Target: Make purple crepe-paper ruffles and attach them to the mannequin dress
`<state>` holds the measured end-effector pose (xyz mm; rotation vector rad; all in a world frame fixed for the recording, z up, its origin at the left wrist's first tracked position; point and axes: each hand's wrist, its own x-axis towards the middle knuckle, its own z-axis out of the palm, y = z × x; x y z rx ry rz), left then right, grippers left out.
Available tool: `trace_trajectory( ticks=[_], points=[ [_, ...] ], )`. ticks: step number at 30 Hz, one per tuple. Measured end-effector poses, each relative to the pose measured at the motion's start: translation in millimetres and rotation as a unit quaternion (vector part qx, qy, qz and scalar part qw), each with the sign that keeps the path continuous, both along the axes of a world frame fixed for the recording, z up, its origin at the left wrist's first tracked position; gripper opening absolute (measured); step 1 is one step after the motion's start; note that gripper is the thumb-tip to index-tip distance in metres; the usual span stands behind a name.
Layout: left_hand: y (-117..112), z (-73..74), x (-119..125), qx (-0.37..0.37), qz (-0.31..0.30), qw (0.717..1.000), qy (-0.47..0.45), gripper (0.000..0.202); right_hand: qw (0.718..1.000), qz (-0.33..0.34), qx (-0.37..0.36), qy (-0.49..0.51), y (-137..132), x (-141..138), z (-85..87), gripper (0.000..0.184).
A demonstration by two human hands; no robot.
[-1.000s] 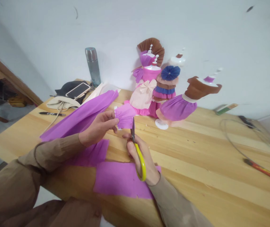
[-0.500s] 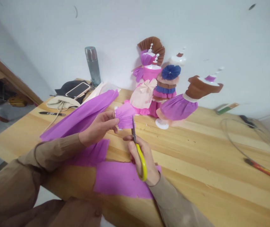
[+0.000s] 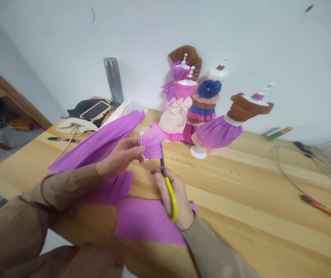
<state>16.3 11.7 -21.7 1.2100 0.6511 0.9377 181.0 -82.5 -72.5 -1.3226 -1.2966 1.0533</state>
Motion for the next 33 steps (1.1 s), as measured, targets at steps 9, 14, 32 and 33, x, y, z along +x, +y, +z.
trace_trajectory(
  ticks=[9,14,32,33],
  points=[
    [4.9,0.0,-2.8,0.016,-0.009,1.0,0.003,0.033,0.999,0.036,0.0,0.036,-1.4,0.0,0.9,0.043],
    [8.6,0.4,-4.9,0.024,-0.024,0.999,0.006,0.035,0.992,0.095,0.027,0.074,-2.1,0.1,2.5,0.045],
    [8.8,2.0,-5.9,0.035,-0.075,0.996,0.035,0.036,0.992,0.108,0.059,0.029,0.4,8.7,-6.0,0.043],
    [8.8,1.8,-5.7,0.034,-0.077,0.996,0.036,0.036,0.992,0.109,0.057,0.03,0.4,8.4,-6.2,0.044]
  ],
)
